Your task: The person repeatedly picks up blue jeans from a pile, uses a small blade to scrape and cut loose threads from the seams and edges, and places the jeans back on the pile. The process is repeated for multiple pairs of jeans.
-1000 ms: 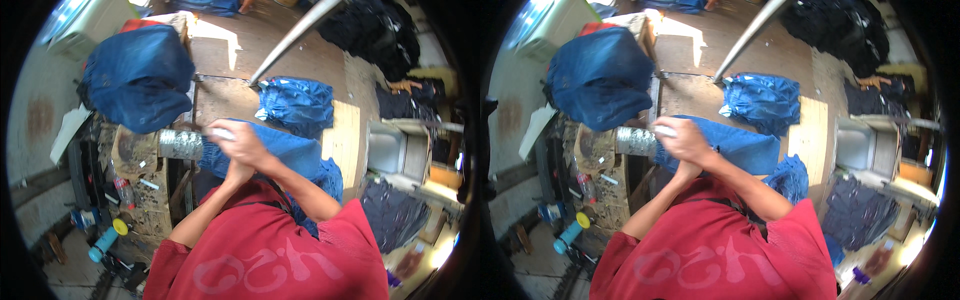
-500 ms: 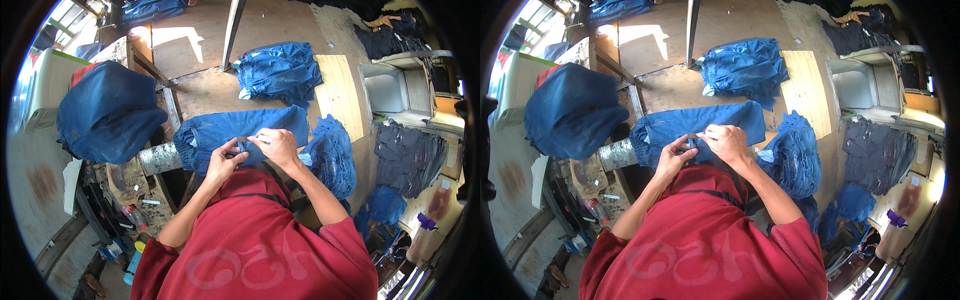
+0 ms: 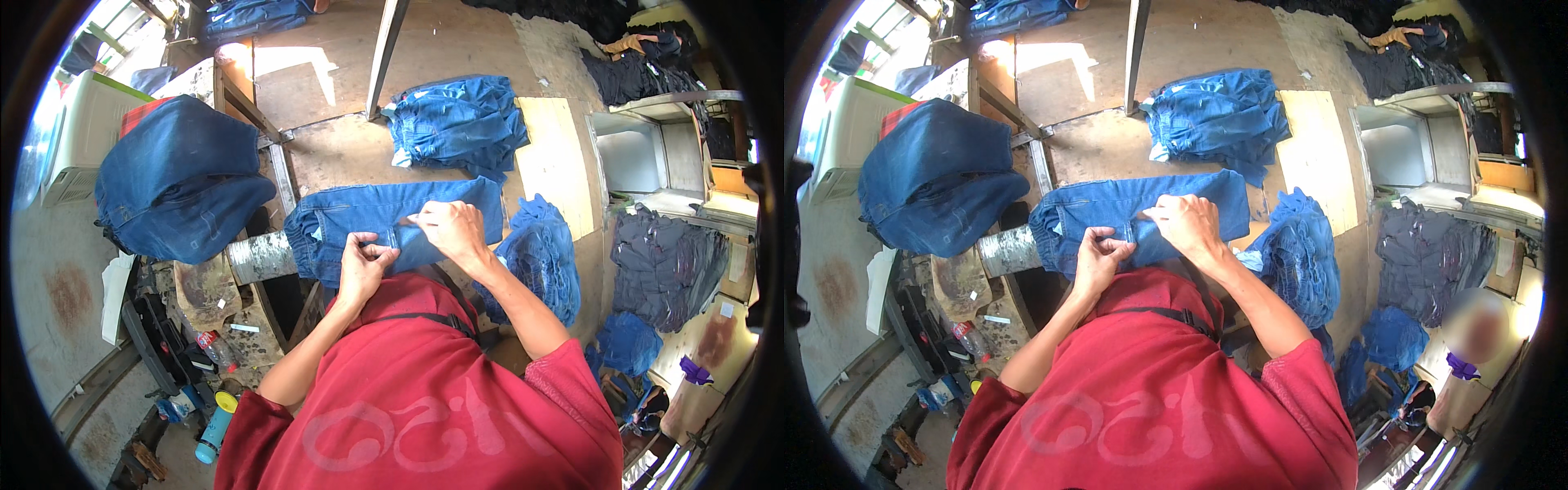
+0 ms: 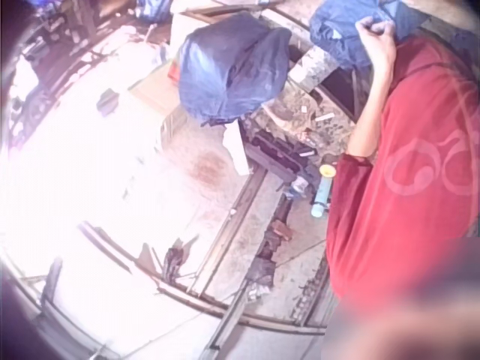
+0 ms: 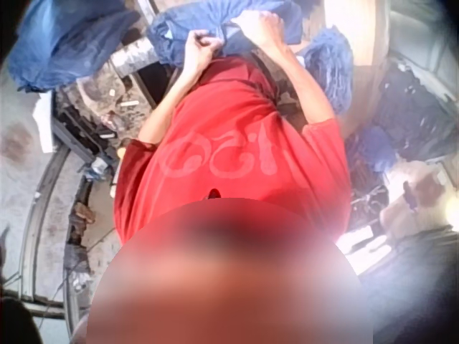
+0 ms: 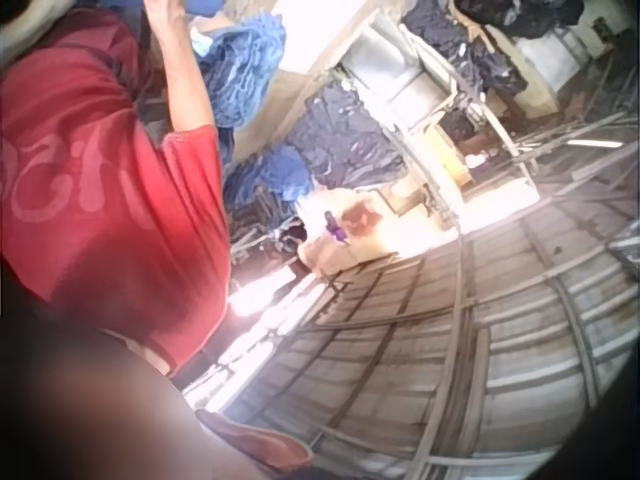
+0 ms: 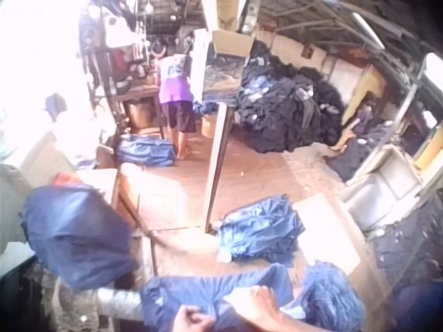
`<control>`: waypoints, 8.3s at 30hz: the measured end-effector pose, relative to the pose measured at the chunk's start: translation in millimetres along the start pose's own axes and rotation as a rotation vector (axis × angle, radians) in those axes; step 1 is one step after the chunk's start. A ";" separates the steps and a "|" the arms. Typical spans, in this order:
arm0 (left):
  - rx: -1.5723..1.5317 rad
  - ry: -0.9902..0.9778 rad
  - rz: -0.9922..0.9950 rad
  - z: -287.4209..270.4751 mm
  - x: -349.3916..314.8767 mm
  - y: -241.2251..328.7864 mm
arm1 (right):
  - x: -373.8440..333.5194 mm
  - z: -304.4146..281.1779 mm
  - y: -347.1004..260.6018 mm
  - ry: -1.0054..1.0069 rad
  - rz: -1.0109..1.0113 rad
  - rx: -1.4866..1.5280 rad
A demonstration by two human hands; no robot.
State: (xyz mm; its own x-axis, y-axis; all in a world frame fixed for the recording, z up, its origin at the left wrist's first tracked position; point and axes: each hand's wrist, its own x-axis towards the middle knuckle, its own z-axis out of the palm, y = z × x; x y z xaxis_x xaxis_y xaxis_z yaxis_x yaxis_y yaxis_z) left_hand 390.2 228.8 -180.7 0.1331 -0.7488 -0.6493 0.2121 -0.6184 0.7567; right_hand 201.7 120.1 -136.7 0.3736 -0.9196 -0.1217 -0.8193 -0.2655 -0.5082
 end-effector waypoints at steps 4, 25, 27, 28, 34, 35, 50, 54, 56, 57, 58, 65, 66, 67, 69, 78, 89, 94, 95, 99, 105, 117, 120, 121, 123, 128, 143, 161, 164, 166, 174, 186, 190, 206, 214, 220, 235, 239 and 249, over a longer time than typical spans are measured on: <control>0.021 -0.006 -0.001 -0.3 -0.6 -1.1 | 1.4 1.4 -0.1 -0.074 -0.102 0.063; 0.015 -0.098 -0.077 -1.0 2.4 0.0 | -11.1 3.1 8.4 0.024 0.042 -0.207; -0.034 -0.121 -0.120 -3.1 7.5 1.3 | -10.0 -0.1 11.8 0.128 -0.004 0.032; -0.086 -0.157 -0.043 -4.4 11.8 3.6 | -11.1 -1.4 12.9 0.185 -0.027 0.174; -0.069 -0.219 0.036 -27.4 67.6 41.2 | -31.3 16.2 14.4 0.345 -0.197 0.288; -0.049 -0.242 0.020 -31.4 73.0 44.7 | -32.8 23.1 16.1 0.319 -0.238 0.243; -0.099 -0.238 -0.034 -40.1 89.0 36.1 | -30.9 57.0 40.0 0.394 -0.474 -0.134; -0.099 -0.224 -0.057 -38.7 86.9 41.1 | -22.3 56.0 47.2 0.480 -0.330 -0.130; -0.112 -0.231 -0.049 -37.6 85.1 44.2 | -17.9 54.2 52.0 0.368 -0.530 -0.202; -0.110 -0.232 -0.061 -37.2 83.7 45.2 | -17.0 53.0 54.4 0.335 -0.643 -0.220; -0.087 -0.225 -0.056 -38.0 82.5 46.7 | -12.6 54.1 55.7 0.347 -0.618 -0.253; 0.201 -0.235 0.053 -41.4 77.0 69.8 | -4.6 51.6 72.0 0.197 -0.537 -0.283; 0.340 -0.185 0.119 -38.1 74.6 75.3 | -0.8 48.1 77.8 0.240 -0.354 -0.099; 0.495 -0.123 0.135 -30.7 72.1 79.0 | 0.8 42.5 85.9 0.341 -0.205 0.144; 0.762 0.206 0.497 -14.9 59.7 80.5 | -3.1 26.0 109.8 0.510 0.072 0.186; 1.030 0.930 0.609 -50.7 9.6 -9.8 | -55.7 35.8 188.3 0.417 0.324 0.473; 0.325 0.728 0.352 -12.2 -23.0 -46.1 | -47.4 48.7 198.4 0.354 0.419 0.765; 0.222 0.340 0.008 -38.6 -35.9 -15.8 | -45.8 50.4 207.4 0.287 0.445 0.890; 0.279 0.378 0.045 -39.8 -17.7 -0.9 | -45.0 50.9 209.0 0.270 0.457 0.890; 0.452 0.168 0.277 -29.1 69.3 64.8 | -43.1 49.5 212.8 0.211 0.491 0.907; 0.320 0.202 0.464 10.8 6.4 4.0 | -42.0 43.5 213.1 0.169 0.458 1.104; 0.519 -0.014 0.012 73.0 -27.0 -7.9 | -38.9 27.7 210.1 0.091 0.530 1.100; 0.103 0.076 -0.024 86.0 -10.0 -1.0 | -39.6 25.6 209.6 0.066 0.534 1.124; -0.091 0.045 -0.108 87.9 -1.6 0.0 | -39.3 26.3 209.5 0.080 0.514 1.134; -0.404 -0.009 -0.327 92.1 12.1 -2.6 | -39.9 29.1 209.3 0.067 0.534 1.115; 0.013 0.013 -0.182 75.8 39.2 -0.7 | -40.6 27.3 210.4 0.075 0.501 1.144; -0.533 -0.186 -0.440 63.3 30.0 15.2 | -105.7 -13.8 170.1 0.066 0.762 1.444; -0.235 -0.264 -0.444 132.0 45.1 6.6 | -68.8 12.5 120.1 0.031 0.641 0.744; -0.255 -0.324 -0.430 123.2 44.3 3.3 | -69.6 24.3 129.0 0.124 0.543 0.647; -0.309 -0.388 -0.458 114.5 43.0 2.6 | -68.6 29.2 135.9 0.176 0.511 0.620; -0.190 -0.351 -0.453 122.1 49.2 14.0 | -73.6 20.2 137.8 0.126 0.546 0.912; -0.151 -0.229 -0.401 129.9 58.6 -7.6 | -70.4 36.7 142.7 0.134 0.555 0.894; -0.077 -0.255 -0.322 134.9 59.6 -4.6 | -71.2 44.1 146.6 0.171 0.463 0.758; 0.069 -0.213 -0.108 133.2 61.5 -13.8 | -70.0 3.1 144.9 0.063 0.234 0.587; 0.085 -0.201 -0.152 130.4 70.5 -28.0 | -62.1 7.0 153.4 -0.046 0.302 0.596; -0.077 -0.243 -0.181 126.0 80.2 -43.1 | -59.1 4.7 154.6 -0.129 0.479 0.803; 0.010 -0.199 -0.184 131.0 72.0 -22.8 | -71.7 -9.1 143.8 0.180 0.309 0.624; 0.004 -0.188 -0.235 132.5 75.6 -23.3 | -90.5 -44.6 150.5 0.101 0.234 0.249; -0.046 -0.146 -0.266 128.9 79.4 -37.5 | -67.5 -59.1 164.7 0.162 -0.327 -0.285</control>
State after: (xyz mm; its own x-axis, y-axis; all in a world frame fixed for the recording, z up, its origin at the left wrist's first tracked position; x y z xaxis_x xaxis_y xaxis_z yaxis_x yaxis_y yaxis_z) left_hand 268.0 161.8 -250.8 -0.0732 -0.5906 -0.8036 0.2646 -0.7884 0.5553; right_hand 15.9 121.3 -161.8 0.5784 -0.8014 0.1522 -0.7648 -0.5977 -0.2407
